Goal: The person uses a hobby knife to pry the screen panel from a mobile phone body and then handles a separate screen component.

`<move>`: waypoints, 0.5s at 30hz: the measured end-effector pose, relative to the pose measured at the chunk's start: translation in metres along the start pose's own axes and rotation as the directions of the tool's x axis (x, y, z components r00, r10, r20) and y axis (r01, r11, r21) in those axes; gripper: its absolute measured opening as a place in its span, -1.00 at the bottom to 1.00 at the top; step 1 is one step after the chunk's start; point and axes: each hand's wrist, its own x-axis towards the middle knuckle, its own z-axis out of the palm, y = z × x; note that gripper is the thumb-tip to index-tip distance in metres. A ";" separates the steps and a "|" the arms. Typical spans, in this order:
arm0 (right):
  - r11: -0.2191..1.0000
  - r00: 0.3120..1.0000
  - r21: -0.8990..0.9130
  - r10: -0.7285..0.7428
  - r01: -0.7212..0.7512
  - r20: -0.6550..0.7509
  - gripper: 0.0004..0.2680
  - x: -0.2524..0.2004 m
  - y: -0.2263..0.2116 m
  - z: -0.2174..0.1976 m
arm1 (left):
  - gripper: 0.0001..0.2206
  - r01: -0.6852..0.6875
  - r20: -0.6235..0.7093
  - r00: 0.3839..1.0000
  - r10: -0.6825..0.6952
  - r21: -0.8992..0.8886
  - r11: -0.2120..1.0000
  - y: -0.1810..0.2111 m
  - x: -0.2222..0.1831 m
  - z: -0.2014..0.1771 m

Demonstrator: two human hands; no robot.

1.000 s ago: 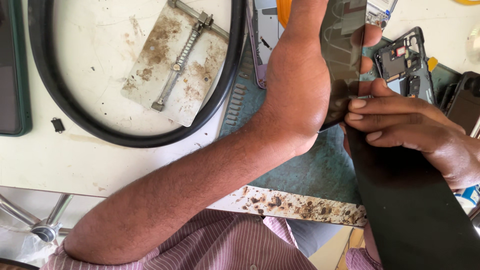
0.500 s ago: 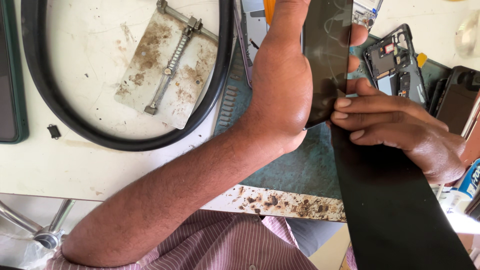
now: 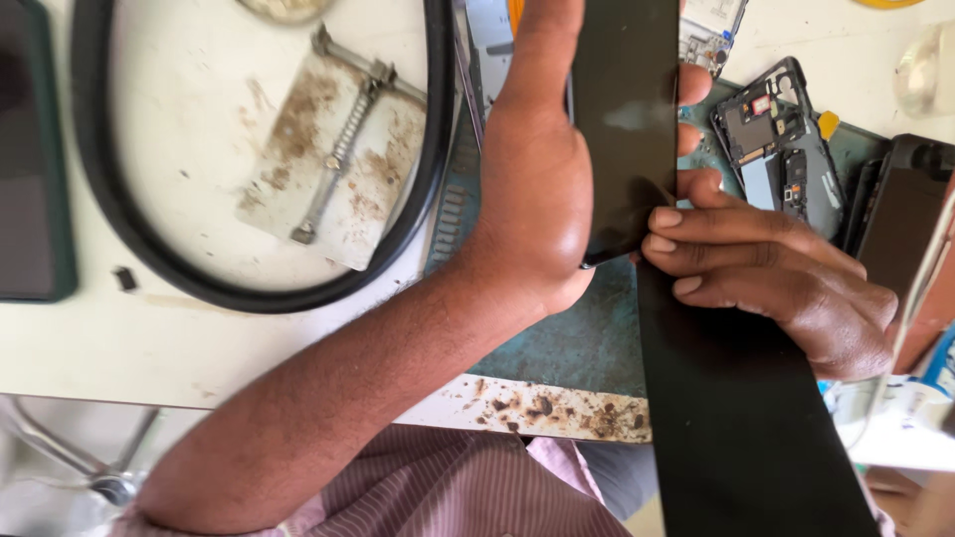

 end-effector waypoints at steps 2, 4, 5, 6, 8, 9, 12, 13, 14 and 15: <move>0.991 0.991 -0.040 -0.128 0.127 -0.029 -0.85 0.003 0.002 0.001 | -0.38 0.041 -0.031 0.999 -0.042 -0.032 0.999 0.006 -0.001 0.002; 0.954 0.949 -0.078 -0.298 0.291 -0.104 -0.83 0.012 0.009 0.005 | -0.35 0.037 -0.007 0.999 -0.038 -0.047 0.998 0.010 -0.002 0.003; 0.918 0.905 -0.102 -0.395 0.383 -0.160 -0.82 0.019 0.016 0.009 | -0.33 0.017 0.029 0.999 -0.015 -0.052 0.998 0.010 -0.003 0.002; 0.874 0.848 -0.134 -0.486 0.467 -0.212 -0.82 0.024 0.019 0.013 | -0.32 0.018 0.044 0.999 -0.015 -0.060 0.998 0.009 -0.003 0.001; 0.880 0.849 -0.134 -0.474 0.455 -0.234 -0.79 0.020 0.012 0.012 | -0.31 0.048 0.049 0.998 -0.044 -0.085 0.995 0.009 -0.004 0.000; 0.874 0.841 -0.141 -0.486 0.465 -0.238 -0.79 0.021 0.011 0.012 | -0.31 0.073 0.040 0.997 -0.070 -0.101 0.992 0.010 -0.004 -0.001; 0.832 0.800 -0.167 -0.555 0.529 -0.228 -0.81 0.028 0.012 0.009 | -0.28 0.074 0.011 0.997 -0.074 -0.029 0.997 0.015 -0.005 -0.002; 0.828 0.795 -0.160 -0.560 0.537 -0.233 -0.82 0.029 0.013 0.009 | -0.28 0.090 0.021 0.996 -0.089 -0.047 0.995 0.016 -0.006 -0.002; 0.824 0.790 -0.152 -0.566 0.545 -0.237 -0.82 0.030 0.014 0.009 | -0.28 0.106 0.031 0.994 -0.104 -0.066 0.992 0.017 -0.007 -0.002; 0.819 0.784 -0.143 -0.573 0.556 -0.236 -0.83 0.030 0.015 0.009 | -0.28 0.118 0.040 0.993 -0.115 -0.087 0.989 0.018 -0.008 -0.002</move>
